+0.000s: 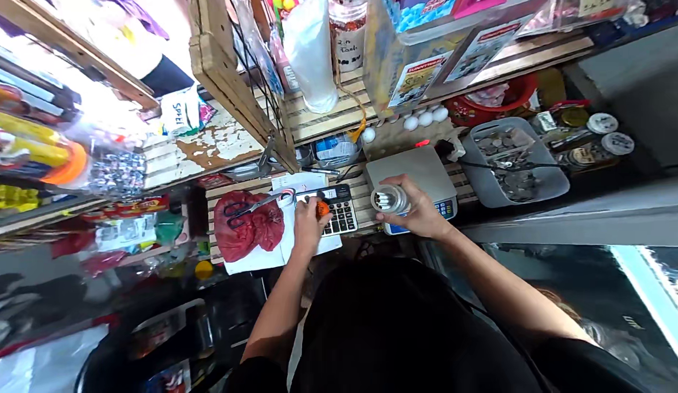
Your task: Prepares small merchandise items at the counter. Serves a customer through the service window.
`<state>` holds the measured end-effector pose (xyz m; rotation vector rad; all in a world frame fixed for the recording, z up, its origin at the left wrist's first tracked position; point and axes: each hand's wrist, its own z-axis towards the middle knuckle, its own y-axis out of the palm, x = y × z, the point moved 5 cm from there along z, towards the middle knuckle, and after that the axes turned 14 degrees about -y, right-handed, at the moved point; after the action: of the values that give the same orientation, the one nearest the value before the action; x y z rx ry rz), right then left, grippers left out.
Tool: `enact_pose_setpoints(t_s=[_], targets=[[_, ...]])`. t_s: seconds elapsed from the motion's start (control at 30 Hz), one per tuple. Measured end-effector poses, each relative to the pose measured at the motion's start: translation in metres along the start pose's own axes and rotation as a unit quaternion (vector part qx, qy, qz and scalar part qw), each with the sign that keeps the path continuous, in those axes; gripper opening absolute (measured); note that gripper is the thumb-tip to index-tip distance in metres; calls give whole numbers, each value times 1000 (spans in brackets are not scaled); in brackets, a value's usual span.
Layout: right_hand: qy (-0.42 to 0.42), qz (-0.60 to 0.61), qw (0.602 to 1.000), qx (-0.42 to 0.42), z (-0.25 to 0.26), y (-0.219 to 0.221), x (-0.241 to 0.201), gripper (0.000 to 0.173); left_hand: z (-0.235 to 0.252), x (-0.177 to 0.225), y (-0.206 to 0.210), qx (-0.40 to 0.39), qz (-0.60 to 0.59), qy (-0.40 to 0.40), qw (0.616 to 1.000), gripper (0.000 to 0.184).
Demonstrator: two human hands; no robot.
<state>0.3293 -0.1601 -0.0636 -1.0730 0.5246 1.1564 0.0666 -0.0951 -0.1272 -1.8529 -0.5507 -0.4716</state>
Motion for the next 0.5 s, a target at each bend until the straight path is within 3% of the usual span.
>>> enact_pose_setpoints(t_s=[0.07, 0.13, 0.27, 0.33, 0.4, 0.43, 0.5], targets=[[-43, -19, 999, 14, 7, -7, -10, 70, 15, -19, 14, 14, 77, 2, 997, 52], [-80, -54, 995, 28, 16, -15, -29, 67, 12, -18, 16, 24, 68, 41, 997, 46], [-106, -175, 978, 50, 30, -38, -66, 51, -29, 59, -29, 35, -186, 132, 973, 25], [-98, -237, 966, 34, 34, -41, -63, 52, -50, 96, -39, -68, -360, 102, 925, 35], [-102, -284, 953, 19, 38, -39, -63, 52, -54, 120, -25, -207, -502, 6, 840, 46], [-122, -308, 943, 22, 40, -37, -69, 49, -53, 128, -16, -251, -551, -43, 795, 48], [-175, -352, 919, 42, 36, -33, -85, 42, -54, 138, -4, -297, -591, -102, 743, 53]])
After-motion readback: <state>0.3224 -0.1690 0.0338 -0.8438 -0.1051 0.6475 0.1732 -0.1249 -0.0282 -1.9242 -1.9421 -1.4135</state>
